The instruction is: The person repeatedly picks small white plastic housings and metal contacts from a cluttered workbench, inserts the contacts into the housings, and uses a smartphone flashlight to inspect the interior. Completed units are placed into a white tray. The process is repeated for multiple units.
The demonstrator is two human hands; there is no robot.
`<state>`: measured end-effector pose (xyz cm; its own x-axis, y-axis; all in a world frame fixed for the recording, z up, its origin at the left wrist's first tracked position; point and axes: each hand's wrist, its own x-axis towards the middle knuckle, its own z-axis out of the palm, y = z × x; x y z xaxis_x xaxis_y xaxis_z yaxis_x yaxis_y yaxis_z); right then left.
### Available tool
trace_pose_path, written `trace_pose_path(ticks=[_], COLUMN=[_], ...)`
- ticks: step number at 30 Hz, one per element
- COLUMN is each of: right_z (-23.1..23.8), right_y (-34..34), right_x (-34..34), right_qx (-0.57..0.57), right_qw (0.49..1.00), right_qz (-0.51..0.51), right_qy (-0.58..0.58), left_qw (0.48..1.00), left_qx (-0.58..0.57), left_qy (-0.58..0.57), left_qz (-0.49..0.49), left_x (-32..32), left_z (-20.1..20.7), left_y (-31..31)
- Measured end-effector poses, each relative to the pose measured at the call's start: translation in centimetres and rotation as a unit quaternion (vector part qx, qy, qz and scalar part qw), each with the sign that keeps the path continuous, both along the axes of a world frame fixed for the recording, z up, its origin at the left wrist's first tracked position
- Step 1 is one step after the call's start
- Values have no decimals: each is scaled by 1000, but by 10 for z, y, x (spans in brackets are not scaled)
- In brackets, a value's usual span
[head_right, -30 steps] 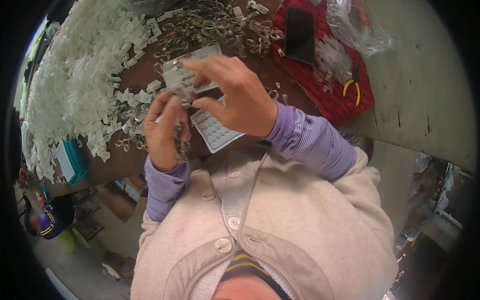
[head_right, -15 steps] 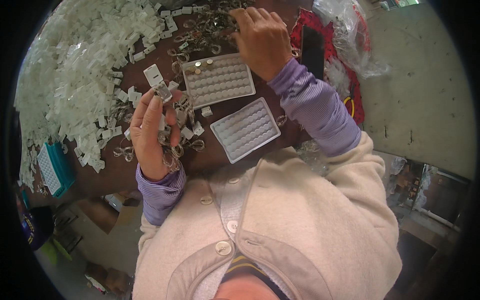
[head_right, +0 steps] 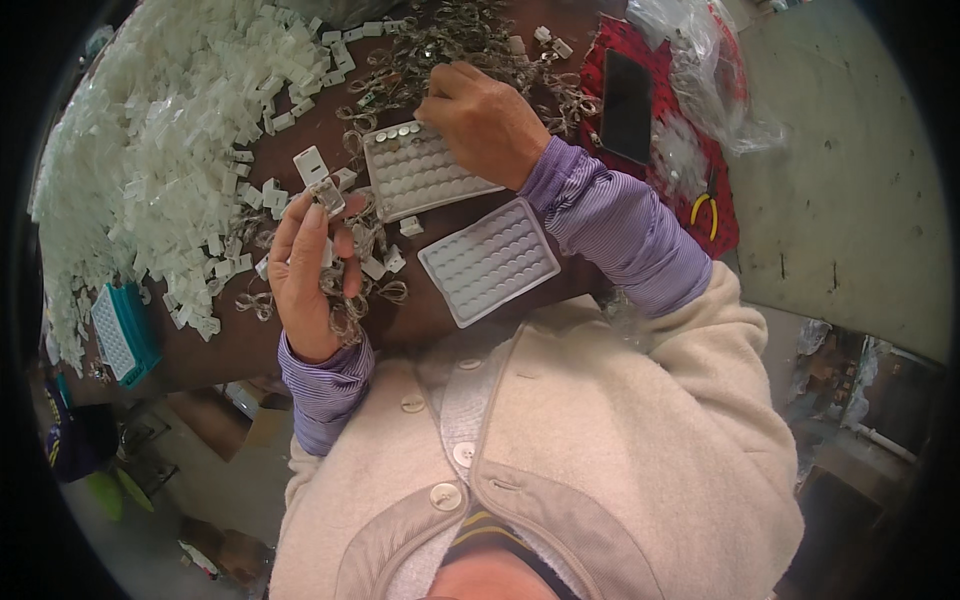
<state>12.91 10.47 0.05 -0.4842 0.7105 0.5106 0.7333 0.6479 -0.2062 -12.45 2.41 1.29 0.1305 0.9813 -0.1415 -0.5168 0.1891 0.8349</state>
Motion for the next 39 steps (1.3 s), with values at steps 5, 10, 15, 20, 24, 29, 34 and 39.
trace_pose_path(ticks=[5,10,15,20,24,29,34,39], right_z=[5,6,-3,-7,-8,-4,19,43], right_y=[-16,-15,-4,-9,-6,2,-21,-77], right_x=[6,-4,-15,-16,-17,-21,-27,-28], right_qx=[20,27,8,6,-16,-40,-21,-13], right_qw=[991,997,999,999,998,999,995,965], right_qz=[-87,-66,-30,-38,-32,9,17,39], right_qy=[-99,27,25,2,50,33,95,258], left_qw=[999,1000,1000,1000,999,999,1000,999], left_qx=[25,-2,-2,-17,-17,2,-15,3], left_qy=[-12,-10,-7,-15,-28,-51,-19,35], left_qz=[-31,-2,-4,6,-8,-13,0,-17], left_x=[17,25,14,9,6,-2,3,28], left_z=[6,7,4,1,-2,-2,0,3], left_y=[-3,2,4,4,3,-1,-9,-21])
